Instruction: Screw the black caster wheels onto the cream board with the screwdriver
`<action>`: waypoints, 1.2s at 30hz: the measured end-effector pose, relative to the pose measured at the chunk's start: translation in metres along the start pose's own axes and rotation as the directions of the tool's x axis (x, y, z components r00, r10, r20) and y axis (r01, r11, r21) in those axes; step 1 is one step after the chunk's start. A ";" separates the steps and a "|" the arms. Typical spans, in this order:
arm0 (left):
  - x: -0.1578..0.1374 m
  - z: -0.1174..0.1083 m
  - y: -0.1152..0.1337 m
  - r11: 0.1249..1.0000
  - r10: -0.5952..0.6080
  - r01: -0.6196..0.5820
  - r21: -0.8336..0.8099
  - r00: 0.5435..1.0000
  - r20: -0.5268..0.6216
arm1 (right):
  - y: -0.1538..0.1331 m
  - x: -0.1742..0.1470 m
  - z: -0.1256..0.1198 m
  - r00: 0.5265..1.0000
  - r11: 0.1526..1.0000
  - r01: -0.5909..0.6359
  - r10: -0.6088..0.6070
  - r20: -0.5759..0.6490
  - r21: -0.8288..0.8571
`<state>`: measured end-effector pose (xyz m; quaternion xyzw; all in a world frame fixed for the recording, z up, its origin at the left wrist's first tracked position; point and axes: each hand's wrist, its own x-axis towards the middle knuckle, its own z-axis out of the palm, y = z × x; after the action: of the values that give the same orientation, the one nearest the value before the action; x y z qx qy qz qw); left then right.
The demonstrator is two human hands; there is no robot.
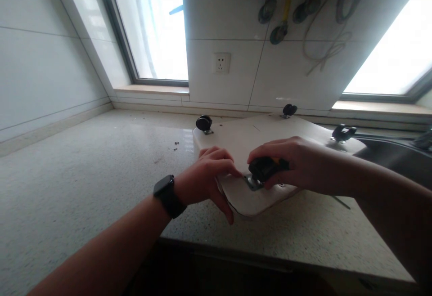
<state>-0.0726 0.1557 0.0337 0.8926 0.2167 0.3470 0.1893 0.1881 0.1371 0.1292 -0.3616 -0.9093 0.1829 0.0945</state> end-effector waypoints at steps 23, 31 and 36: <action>0.000 0.002 -0.003 1.000 0.020 -0.020 0.011 1.000 -0.024 | 0.009 0.004 -0.002 0.999 1.000 0.002 -0.002 0.037 0.021; 0.000 -0.001 -0.002 1.000 0.012 -0.012 0.000 1.000 -0.002 | 0.016 0.008 -0.005 0.996 0.998 0.019 -0.024 0.085 0.062; 0.000 0.000 0.001 1.000 -0.020 0.020 -0.003 1.000 -0.006 | 0.020 0.007 -0.009 0.993 0.995 0.020 -0.031 0.114 0.098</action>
<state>-0.0723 0.1551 0.0346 0.8890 0.2255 0.3483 0.1935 0.1977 0.1576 0.1296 -0.3339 -0.9079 0.2459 0.0616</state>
